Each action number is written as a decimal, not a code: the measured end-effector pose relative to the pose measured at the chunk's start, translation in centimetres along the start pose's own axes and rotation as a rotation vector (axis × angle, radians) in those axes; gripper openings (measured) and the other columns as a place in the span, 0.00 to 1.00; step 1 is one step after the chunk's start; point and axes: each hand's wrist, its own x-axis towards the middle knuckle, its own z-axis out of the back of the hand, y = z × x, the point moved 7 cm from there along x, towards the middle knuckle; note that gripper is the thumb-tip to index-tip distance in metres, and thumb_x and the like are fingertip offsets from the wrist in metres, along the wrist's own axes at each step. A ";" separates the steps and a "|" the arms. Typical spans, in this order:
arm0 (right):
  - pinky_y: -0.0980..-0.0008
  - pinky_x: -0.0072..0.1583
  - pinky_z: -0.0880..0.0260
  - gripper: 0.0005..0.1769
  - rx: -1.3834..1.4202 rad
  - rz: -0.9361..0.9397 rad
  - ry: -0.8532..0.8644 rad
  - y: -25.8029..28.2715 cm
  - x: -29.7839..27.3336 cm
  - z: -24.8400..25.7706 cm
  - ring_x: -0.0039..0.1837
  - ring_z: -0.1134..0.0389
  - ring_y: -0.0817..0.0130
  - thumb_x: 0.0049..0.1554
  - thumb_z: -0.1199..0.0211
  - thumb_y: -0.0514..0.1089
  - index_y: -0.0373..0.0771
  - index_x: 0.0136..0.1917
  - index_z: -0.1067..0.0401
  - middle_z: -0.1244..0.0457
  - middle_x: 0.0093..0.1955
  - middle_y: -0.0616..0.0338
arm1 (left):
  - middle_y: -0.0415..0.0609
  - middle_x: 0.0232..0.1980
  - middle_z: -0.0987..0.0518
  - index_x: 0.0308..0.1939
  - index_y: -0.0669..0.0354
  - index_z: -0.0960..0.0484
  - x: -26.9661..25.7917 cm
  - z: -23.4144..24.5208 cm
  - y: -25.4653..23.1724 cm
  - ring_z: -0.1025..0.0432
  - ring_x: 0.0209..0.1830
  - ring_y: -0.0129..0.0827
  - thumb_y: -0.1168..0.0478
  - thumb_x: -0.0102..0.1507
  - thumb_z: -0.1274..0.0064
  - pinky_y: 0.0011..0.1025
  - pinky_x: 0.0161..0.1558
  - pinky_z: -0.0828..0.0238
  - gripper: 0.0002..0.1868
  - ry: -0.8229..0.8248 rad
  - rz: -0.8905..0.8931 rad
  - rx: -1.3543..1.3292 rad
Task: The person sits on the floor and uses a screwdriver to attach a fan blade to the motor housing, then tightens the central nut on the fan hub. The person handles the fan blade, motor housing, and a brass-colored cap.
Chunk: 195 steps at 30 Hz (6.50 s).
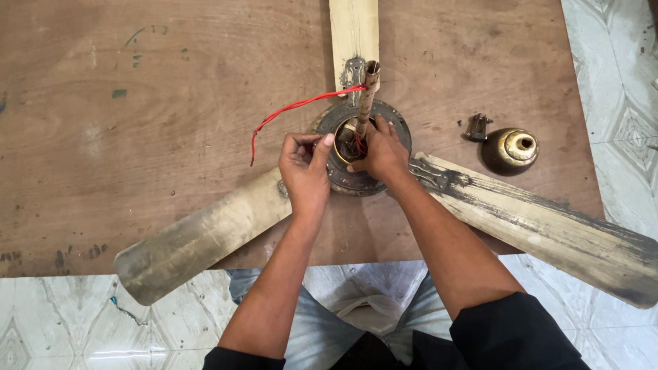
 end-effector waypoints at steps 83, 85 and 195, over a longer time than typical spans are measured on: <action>0.55 0.77 0.47 0.63 -0.037 0.079 -0.045 0.3 0.0 -0.1 0.83 0.57 0.47 0.33 0.13 0.50 0.53 0.77 0.42 0.56 0.83 0.53 | 0.40 0.21 0.36 0.23 0.61 0.37 0.3 0.1 1.6 0.42 0.21 0.23 0.53 0.76 0.62 0.27 0.26 0.47 0.28 0.020 -0.124 0.153; 0.55 0.77 0.47 0.63 -0.030 0.083 -0.059 0.5 0.1 0.1 0.83 0.56 0.47 0.33 0.13 0.50 0.53 0.77 0.42 0.56 0.83 0.53 | 0.40 0.22 0.36 0.24 0.60 0.38 0.9 0.5 1.6 0.42 0.23 0.23 0.53 0.77 0.63 0.27 0.28 0.46 0.27 0.013 -0.105 0.072; 0.55 0.59 0.28 0.11 -0.739 0.172 -0.490 -23.6 8.8 4.9 0.60 0.31 0.53 0.59 0.39 0.50 0.49 0.48 0.17 0.28 0.52 0.57 | 0.53 0.65 0.26 0.53 0.54 0.18 -16.2 0.0 10.2 0.36 0.72 0.47 0.61 0.57 0.35 0.51 0.76 0.48 0.20 0.578 -0.373 0.999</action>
